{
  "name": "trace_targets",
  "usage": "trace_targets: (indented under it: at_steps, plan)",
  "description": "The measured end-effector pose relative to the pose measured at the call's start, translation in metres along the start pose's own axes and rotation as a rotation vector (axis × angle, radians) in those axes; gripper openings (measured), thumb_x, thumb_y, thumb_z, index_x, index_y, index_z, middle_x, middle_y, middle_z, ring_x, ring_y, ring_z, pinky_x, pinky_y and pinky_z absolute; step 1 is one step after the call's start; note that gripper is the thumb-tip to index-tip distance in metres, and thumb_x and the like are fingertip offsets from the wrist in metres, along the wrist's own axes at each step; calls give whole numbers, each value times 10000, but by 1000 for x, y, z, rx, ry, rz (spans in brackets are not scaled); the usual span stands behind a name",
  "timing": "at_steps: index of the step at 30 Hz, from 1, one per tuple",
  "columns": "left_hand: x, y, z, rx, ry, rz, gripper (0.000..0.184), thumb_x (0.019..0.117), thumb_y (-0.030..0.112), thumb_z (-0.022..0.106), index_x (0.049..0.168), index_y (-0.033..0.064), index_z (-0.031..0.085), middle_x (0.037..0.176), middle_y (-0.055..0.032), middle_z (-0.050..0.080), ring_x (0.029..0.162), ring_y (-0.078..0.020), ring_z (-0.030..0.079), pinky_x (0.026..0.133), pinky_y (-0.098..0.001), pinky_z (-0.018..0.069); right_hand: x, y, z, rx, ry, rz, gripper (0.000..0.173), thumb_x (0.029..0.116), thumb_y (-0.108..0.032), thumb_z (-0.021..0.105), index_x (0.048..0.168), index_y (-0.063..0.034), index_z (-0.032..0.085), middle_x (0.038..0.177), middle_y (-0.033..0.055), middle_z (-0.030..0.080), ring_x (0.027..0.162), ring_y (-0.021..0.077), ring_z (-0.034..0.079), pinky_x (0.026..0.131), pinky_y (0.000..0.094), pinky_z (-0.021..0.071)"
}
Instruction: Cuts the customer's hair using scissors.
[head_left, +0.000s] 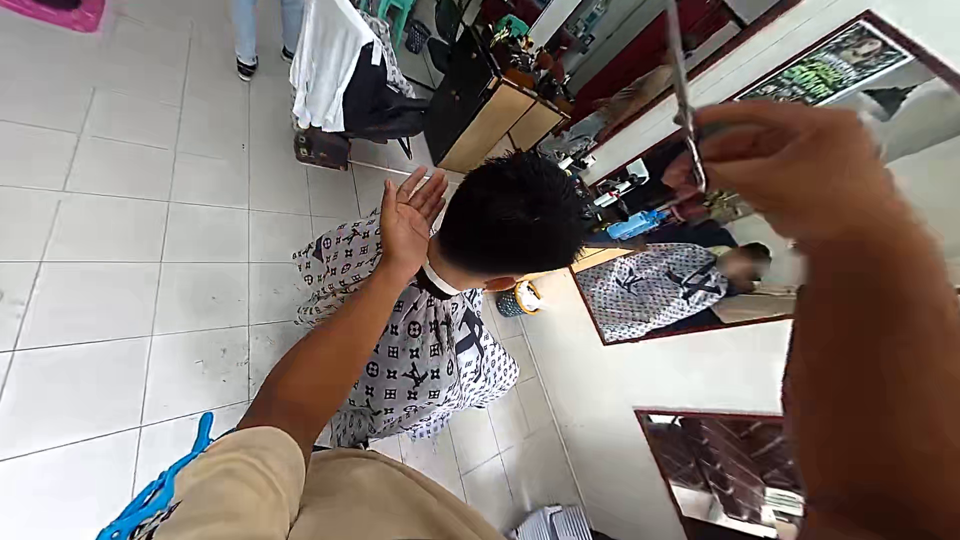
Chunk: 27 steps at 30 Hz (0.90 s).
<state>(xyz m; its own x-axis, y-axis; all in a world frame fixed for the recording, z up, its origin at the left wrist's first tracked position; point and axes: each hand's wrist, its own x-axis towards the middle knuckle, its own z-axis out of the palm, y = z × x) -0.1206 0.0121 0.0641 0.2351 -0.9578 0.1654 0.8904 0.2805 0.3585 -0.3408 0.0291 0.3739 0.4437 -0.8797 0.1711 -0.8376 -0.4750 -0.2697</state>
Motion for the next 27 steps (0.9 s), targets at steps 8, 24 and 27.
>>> trace_targets:
  at_steps: [8, 24, 27]
  plan:
    - [32, 27, 14, -88, -178, -116, 840, 1017, 600, -97, 1615, 113, 235, 1554, -149, 473, 1420, -260, 478, 1157, -415, 389, 107, -121, 40, -600, -733, 39, 410, 868, -140, 814, 1266, -137, 715, 978, 123, 715, 856, 245, 652, 799, 495, 522]
    - [38, 20, 11, -124, -162, -309, 772, 1059, 564, -10, 1540, 63, 327, 1422, -189, 587, 1290, -249, 605, 1073, -366, 474, 149, -148, 78, -834, -896, 118, 269, 907, -217, 784, 1158, -121, 761, 876, 97, 687, 799, 205, 603, 786, 456, 478]
    - [36, 16, 9, -131, -175, -299, 732, 1067, 537, -7, 1534, 74, 315, 1418, -197, 586, 1289, -254, 606, 1074, -363, 472, 152, -153, 85, -865, -920, 96, 221, 913, -162, 776, 1104, -53, 757, 845, 111, 659, 783, 214, 583, 783, 455, 462]
